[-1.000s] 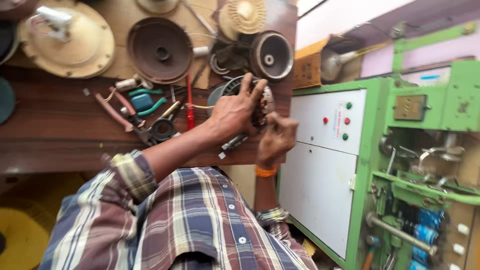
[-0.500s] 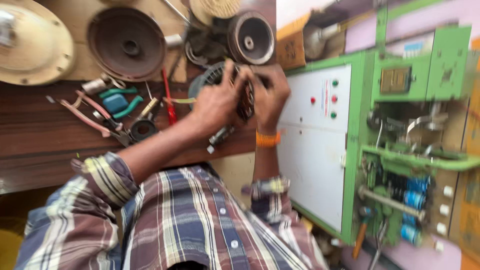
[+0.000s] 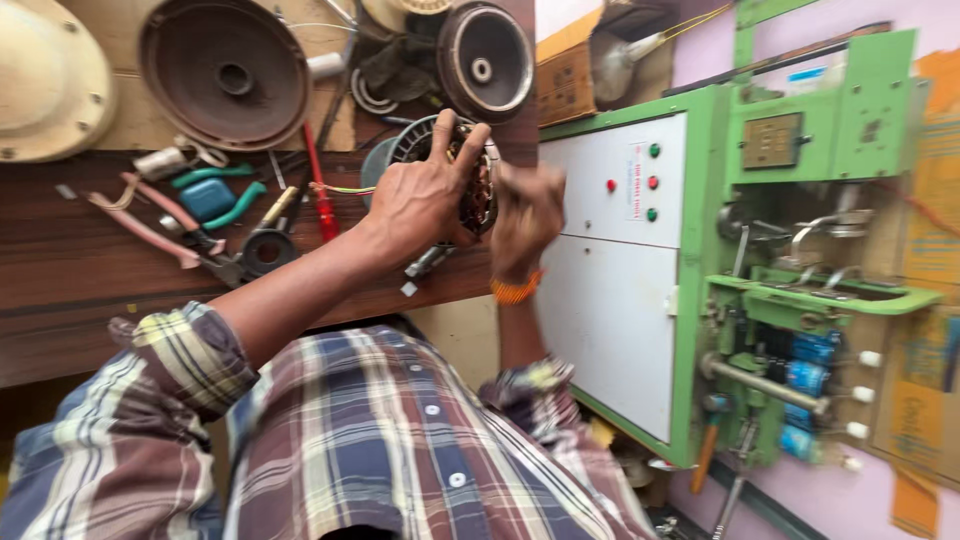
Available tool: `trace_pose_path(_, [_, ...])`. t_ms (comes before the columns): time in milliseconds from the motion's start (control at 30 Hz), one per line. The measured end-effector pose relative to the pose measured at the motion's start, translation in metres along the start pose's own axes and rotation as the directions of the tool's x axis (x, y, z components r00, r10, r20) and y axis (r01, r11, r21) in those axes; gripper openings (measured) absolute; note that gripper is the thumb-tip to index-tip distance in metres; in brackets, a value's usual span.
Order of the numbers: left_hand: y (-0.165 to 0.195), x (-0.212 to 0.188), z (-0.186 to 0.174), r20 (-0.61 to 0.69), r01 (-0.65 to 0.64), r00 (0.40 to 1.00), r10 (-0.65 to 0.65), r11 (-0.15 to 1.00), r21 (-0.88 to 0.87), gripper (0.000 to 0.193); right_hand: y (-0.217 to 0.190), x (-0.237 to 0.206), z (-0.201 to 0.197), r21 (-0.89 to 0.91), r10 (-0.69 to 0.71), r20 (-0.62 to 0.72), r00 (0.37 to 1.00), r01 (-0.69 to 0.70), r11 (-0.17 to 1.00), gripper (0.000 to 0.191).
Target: The person works at a cluttered repair bench on an electric motor sub-assembly. They use a green-handled screwdriver on the part, fit the wound rotor into a stator housing by hand, reposition it repeatedly, and later hold the wound component while tapping it with a mallet.
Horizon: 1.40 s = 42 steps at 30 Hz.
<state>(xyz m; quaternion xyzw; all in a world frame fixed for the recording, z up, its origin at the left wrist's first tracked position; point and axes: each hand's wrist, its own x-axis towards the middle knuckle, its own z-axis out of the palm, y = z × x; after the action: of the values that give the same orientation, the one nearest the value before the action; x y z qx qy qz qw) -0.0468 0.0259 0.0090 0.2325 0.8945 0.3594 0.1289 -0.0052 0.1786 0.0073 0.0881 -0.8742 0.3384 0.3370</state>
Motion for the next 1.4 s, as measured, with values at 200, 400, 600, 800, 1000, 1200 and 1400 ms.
trace_pose_path(200, [-0.002, -0.001, -0.01, -0.041, 0.025, 0.999, -0.026, 0.999, -0.024, 0.14, -0.01, -0.056, -0.018, 0.347, 0.401, 0.043, 0.915, -0.39, 0.853, 0.008])
trace_pose_path(400, [-0.02, -0.018, -0.016, -0.176, -0.022, 0.984, 0.028, 0.999, 0.031, 0.144, 0.044, -0.043, -0.017, 0.039, 0.759, 0.174, 0.628, -0.774, 0.632, 0.012])
trace_pose_path(600, [-0.042, -0.044, -0.024, -0.278, -0.014, 0.961, 0.013, 1.0, -0.003, 0.152, 0.051, -0.018, 0.005, 0.022, 0.728, -0.048, 0.683, -0.728, 0.685, 0.029])
trace_pose_path(800, [-0.019, -0.074, -0.047, -0.592, -0.079, 0.799, 0.102, 0.995, 0.065, 0.107, 0.056, 0.02, 0.025, 0.256, 0.618, 0.007, 0.786, -0.599, 0.759, 0.051])
trace_pose_path(1000, [0.047, -0.069, -0.034, -0.069, -0.076, 0.996, 0.051, 0.896, -0.437, 0.047, 0.085, 0.057, 0.006, 0.906, 0.901, 0.323, 0.291, -0.371, -0.205, 0.044])
trace_pose_path(1200, [0.094, 0.003, 0.009, 0.171, -0.102, 0.945, 0.279, 0.748, -0.655, 0.043, 0.086, 0.079, -0.014, 0.95, 0.925, 0.295, 0.24, -0.18, -0.257, 0.04])
trace_pose_path(1400, [0.13, 0.028, 0.032, 0.43, -0.155, 0.814, 0.391, 0.859, -0.488, 0.047, 0.085, 0.068, -0.032, 0.956, 0.983, 0.17, 0.066, -0.255, -0.148, 0.048])
